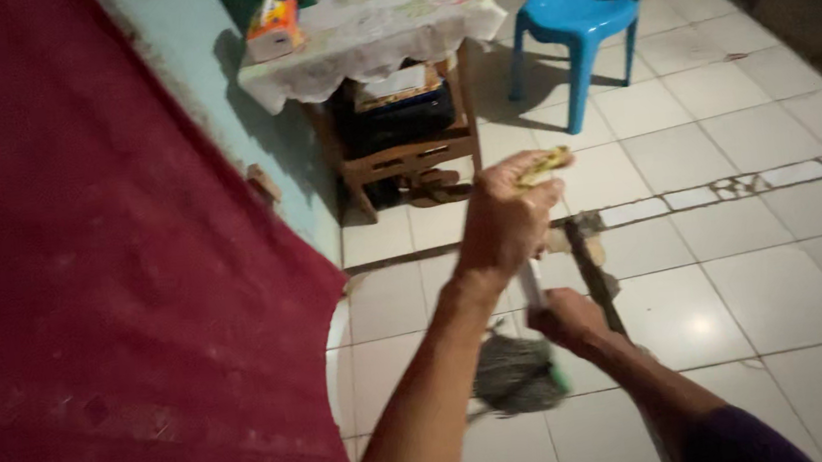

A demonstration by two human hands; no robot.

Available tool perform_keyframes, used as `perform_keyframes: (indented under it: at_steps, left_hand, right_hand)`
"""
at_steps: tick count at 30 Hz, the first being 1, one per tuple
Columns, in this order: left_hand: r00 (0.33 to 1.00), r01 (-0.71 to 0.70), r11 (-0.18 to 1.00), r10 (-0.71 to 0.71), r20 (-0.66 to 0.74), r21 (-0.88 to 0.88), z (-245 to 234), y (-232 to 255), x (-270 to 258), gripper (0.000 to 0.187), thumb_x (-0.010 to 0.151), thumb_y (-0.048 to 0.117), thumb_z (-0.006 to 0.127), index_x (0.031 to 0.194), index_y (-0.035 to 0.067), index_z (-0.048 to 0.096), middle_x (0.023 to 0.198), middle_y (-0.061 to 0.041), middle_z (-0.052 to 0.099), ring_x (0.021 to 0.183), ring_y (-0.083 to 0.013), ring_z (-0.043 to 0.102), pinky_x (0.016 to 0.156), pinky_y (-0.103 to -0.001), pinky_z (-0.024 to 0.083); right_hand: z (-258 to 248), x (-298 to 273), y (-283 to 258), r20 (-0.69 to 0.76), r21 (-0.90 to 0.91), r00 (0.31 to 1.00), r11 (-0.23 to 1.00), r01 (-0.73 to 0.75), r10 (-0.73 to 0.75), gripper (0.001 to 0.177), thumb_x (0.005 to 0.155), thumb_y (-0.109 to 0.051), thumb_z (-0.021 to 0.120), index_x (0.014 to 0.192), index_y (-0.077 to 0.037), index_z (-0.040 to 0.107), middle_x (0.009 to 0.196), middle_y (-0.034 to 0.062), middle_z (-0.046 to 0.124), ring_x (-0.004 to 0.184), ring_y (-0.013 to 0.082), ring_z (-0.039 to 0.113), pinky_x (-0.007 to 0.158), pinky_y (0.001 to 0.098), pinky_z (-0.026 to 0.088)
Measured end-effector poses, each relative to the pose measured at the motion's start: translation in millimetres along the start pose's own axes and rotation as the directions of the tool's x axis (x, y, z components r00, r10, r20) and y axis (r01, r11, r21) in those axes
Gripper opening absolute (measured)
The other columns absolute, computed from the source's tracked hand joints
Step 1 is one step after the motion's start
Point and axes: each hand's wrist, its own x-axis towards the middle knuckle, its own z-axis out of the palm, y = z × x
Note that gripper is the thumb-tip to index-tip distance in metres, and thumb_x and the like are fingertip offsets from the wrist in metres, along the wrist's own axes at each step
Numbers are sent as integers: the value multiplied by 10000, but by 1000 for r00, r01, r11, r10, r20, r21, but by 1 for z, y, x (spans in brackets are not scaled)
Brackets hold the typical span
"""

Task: The person sweeps the tiled floor using a broom with a white handle and dark bristles, moving around a blue plastic chair and several tables in a cluttered room.

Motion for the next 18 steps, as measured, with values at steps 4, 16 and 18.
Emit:
perform_keyframes:
  at_steps: [4, 16, 18]
  left_hand:
    - [794, -579, 632, 581, 178, 515, 58, -53, 18, 154, 1009, 79, 548, 1001, 6, 682, 1027, -177, 722, 698, -77, 650, 549, -218, 527]
    - [1000, -1, 998, -2, 31, 67, 40, -24, -9, 244, 941, 52, 579, 1079, -25, 766, 669, -92, 653, 495, -80, 530, 449, -268, 434]
    - [998, 61, 998, -61, -24, 34, 18, -23, -25, 243, 932, 39, 566, 1070, -19, 757, 668, -53, 657, 452, -70, 505, 399, -259, 409]
  right_hand:
    - [-29, -23, 81, -15, -36, 981, 980, -195, 195, 295, 838, -375, 669, 961, -125, 768, 849, 128, 803, 723, 296, 792, 691, 454, 616]
    - [-18, -34, 55, -134, -15, 980, 989, -149, 146, 327, 785, -306, 676, 1067, -169, 769, 903, 137, 768, 866, 340, 741, 769, 480, 568]
    - [1, -25, 46, -78, -65, 982, 982, -177, 172, 327, 808, -346, 709, 1041, -124, 770, 915, 148, 770, 877, 338, 745, 785, 468, 573]
